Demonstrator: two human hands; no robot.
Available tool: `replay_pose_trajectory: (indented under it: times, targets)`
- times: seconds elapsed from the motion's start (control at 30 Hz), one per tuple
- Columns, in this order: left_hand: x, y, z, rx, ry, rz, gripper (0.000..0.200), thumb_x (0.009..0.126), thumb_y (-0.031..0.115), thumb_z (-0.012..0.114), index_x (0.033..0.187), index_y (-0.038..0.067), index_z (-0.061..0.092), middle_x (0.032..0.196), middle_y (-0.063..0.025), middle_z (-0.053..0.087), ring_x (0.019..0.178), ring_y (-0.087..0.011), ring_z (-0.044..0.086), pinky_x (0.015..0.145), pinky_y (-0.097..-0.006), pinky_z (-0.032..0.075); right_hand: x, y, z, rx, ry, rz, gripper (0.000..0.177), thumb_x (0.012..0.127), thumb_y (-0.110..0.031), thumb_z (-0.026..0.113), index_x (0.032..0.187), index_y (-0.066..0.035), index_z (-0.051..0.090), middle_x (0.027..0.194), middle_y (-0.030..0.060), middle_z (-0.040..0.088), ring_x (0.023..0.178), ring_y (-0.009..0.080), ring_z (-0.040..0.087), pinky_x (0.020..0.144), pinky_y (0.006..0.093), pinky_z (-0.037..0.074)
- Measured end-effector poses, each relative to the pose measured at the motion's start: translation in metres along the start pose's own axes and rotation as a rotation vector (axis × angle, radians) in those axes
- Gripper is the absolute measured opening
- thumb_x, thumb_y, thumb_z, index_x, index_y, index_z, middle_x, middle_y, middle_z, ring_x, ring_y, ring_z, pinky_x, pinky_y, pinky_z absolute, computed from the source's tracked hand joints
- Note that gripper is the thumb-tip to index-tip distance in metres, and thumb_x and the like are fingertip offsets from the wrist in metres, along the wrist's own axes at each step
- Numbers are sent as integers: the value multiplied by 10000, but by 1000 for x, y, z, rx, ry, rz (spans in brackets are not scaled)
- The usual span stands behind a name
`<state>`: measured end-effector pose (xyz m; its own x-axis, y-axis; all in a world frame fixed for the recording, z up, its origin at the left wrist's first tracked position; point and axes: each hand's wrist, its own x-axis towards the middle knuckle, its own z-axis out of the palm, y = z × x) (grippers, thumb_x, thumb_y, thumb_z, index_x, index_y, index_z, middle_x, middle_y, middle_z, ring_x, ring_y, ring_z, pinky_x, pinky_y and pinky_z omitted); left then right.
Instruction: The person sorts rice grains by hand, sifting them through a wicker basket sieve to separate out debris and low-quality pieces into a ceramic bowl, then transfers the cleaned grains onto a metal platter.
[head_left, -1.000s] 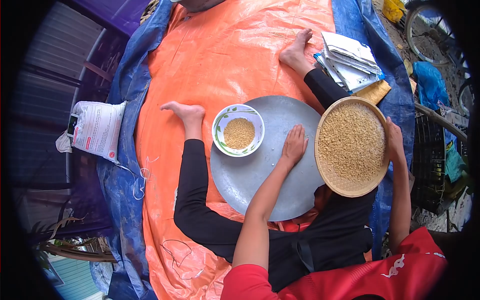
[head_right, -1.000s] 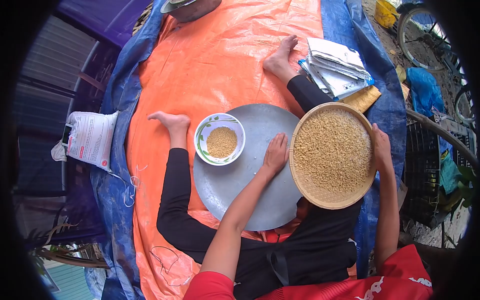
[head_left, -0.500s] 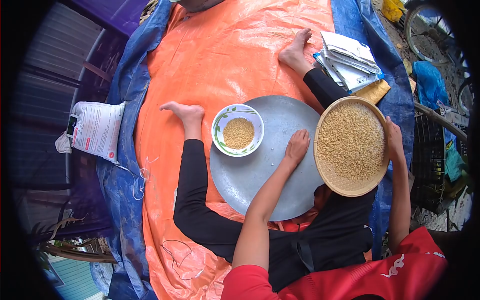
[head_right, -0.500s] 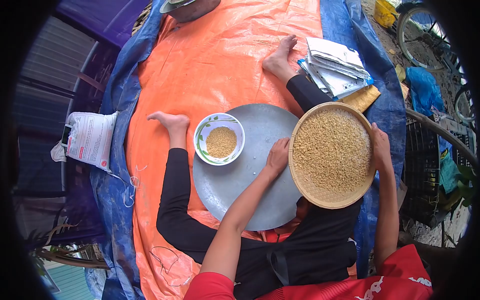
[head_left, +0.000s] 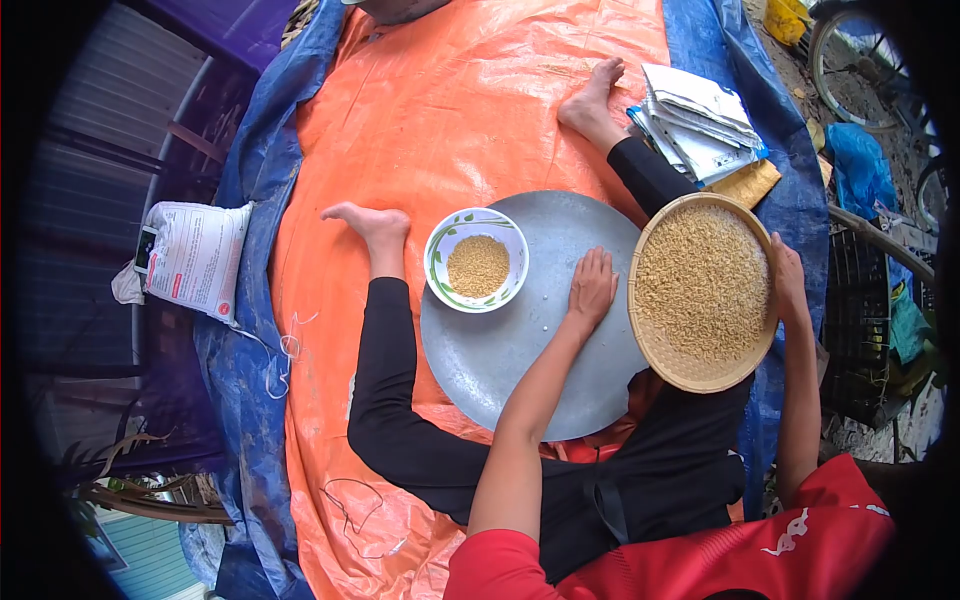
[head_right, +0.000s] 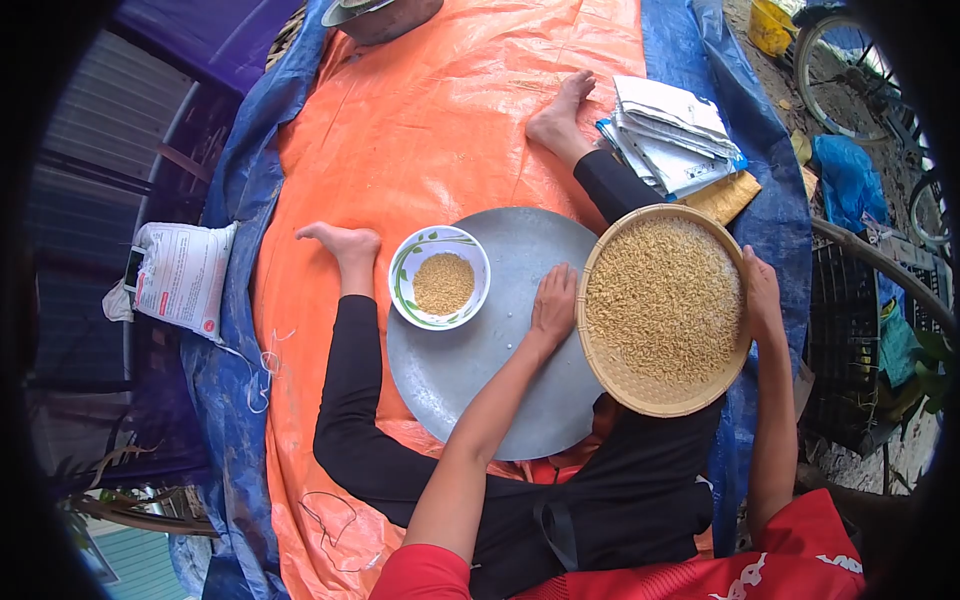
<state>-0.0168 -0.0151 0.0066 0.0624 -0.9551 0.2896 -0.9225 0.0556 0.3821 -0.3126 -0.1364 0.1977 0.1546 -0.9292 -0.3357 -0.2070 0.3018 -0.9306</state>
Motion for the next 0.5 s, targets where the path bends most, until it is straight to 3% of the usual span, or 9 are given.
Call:
replay_pose_trajectory:
  times: [0.07,0.17,0.5]
  targets:
    - [1,2,-7,10,-46,-106,504,885,256,580,1252,-74,477,1327,-249,462,1258,-373,422,1077,-427,317,-1,-3,2,17,-5,12,427,1007,-370,437,1070,13,615,878,38,651,727,76,593,680,242,487]
    - [-5,-3,2,-19,-31,-77,493,884,254,578,1238,-74,479,1307,-259,471,1253,-375,425,1080,-419,316,0,-1,2,4,14,2,426,1008,-368,436,1065,14,617,877,39,653,723,79,595,678,242,487]
    - [-15,3,9,-64,-28,9,348,874,162,567,1146,-53,541,1206,-198,551,1150,-316,512,1008,-395,396,-2,-3,3,-3,-3,-19,422,1008,-366,435,1055,12,618,862,38,649,703,77,588,656,243,482]
